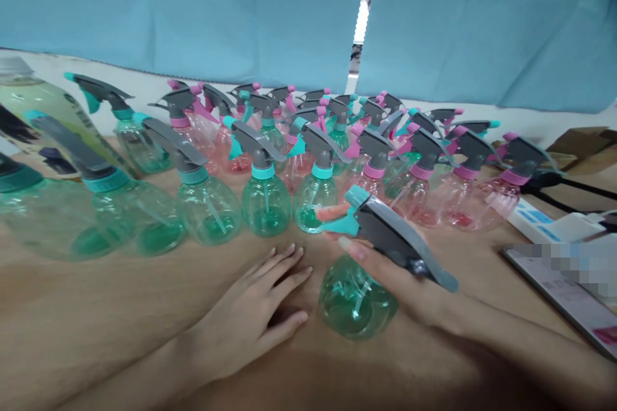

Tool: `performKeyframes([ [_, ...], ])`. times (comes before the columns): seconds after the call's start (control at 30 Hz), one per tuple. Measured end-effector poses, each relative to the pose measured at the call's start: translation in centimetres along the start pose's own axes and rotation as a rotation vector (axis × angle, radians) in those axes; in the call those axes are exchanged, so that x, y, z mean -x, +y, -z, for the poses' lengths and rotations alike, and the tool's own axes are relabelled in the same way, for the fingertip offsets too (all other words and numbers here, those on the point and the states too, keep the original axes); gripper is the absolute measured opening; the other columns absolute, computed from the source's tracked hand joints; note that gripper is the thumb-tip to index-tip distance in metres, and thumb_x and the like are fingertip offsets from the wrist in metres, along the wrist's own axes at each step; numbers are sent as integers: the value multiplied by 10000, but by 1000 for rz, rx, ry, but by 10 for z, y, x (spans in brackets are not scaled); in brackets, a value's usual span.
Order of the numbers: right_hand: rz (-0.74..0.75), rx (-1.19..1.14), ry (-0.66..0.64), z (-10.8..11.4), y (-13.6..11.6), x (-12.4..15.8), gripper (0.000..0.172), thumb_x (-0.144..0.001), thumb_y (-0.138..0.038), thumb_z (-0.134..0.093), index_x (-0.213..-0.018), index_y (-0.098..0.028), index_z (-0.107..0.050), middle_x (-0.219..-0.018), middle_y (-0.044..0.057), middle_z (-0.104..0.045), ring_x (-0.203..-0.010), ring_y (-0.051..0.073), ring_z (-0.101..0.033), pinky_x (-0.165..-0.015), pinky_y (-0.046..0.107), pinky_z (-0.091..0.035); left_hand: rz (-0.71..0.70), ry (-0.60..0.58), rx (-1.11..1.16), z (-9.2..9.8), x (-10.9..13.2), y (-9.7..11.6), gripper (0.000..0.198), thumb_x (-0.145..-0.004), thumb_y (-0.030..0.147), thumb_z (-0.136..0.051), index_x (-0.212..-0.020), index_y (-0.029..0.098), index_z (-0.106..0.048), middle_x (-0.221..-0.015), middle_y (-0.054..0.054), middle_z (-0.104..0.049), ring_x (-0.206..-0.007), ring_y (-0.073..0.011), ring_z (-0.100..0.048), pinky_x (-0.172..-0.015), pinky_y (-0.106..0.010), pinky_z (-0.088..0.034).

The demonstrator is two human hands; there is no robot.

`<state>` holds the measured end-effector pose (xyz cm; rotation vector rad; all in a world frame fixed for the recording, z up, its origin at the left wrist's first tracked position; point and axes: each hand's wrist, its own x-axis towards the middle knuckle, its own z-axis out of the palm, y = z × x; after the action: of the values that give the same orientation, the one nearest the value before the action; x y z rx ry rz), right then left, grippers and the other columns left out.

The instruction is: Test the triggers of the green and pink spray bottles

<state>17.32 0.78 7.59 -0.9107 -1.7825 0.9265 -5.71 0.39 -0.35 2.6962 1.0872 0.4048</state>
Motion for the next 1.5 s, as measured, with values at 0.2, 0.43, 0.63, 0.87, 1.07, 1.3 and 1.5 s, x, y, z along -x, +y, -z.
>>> performKeyframes([
  [0.2,-28,-85,11,-3,1,3,289,-845,-213,-582,-1132,-176,-579,-1034,57,-708,-913,192,-698,-784,306,-589,-8,-22,-94,-2,1,-1,540,-975,456,-478,-1454,229,-374,-1545,-43,-280,-1394,-267,-289,-1127,-437,-251],
  [0.43,-19,-162,-21,-3,6,2,354,-852,-189,-574,-1205,-199,-566,-1171,57,-665,-1074,180,-646,-913,280,-536,-20,-22,-116,-2,1,-1,536,-980,460,-471,-1451,225,-374,-1553,-41,-259,-1400,-262,-273,-1127,-441,-253],
  [0.63,0,-33,-27,-1,4,-1,313,-834,-208,-555,-1141,-210,-621,-717,0,-656,-615,160,-644,-671,331,-577,-13,-24,-107,-1,0,0,523,-980,455,-474,-1445,232,-383,-1551,-41,-264,-1400,-264,-272,-1118,-455,-271],
  [0.87,42,16,-14,0,8,-2,277,-821,-236,-575,-1096,-232,-612,-859,15,-665,-626,140,-619,-645,301,-550,-22,-35,-113,-1,0,0,527,-982,455,-471,-1445,222,-377,-1545,-47,-279,-1400,-256,-273,-1128,-461,-250],
  [1.07,36,52,-41,2,11,1,288,-875,-316,-537,-1150,-245,-582,-621,-39,-535,-511,135,-535,-580,290,-533,-18,-39,-108,0,-1,2,531,-974,457,-484,-1433,202,-403,-1537,-56,-302,-1400,-265,-273,-1133,-465,-239],
  [1.3,65,74,-51,5,7,1,250,-871,-293,-529,-1101,-232,-605,-645,-29,-513,-529,128,-517,-574,283,-528,-22,-35,-88,1,-1,3,533,-973,455,-485,-1428,188,-411,-1530,-68,-316,-1400,-270,-270,-1126,-471,-255],
  [1.5,130,63,-40,5,5,0,263,-869,-301,-562,-1125,-278,-623,-899,11,-662,-676,134,-625,-659,271,-546,-19,-30,-94,1,-1,3,527,-973,449,-486,-1426,191,-411,-1525,-63,-329,-1396,-266,-282,-1125,-469,-253],
])
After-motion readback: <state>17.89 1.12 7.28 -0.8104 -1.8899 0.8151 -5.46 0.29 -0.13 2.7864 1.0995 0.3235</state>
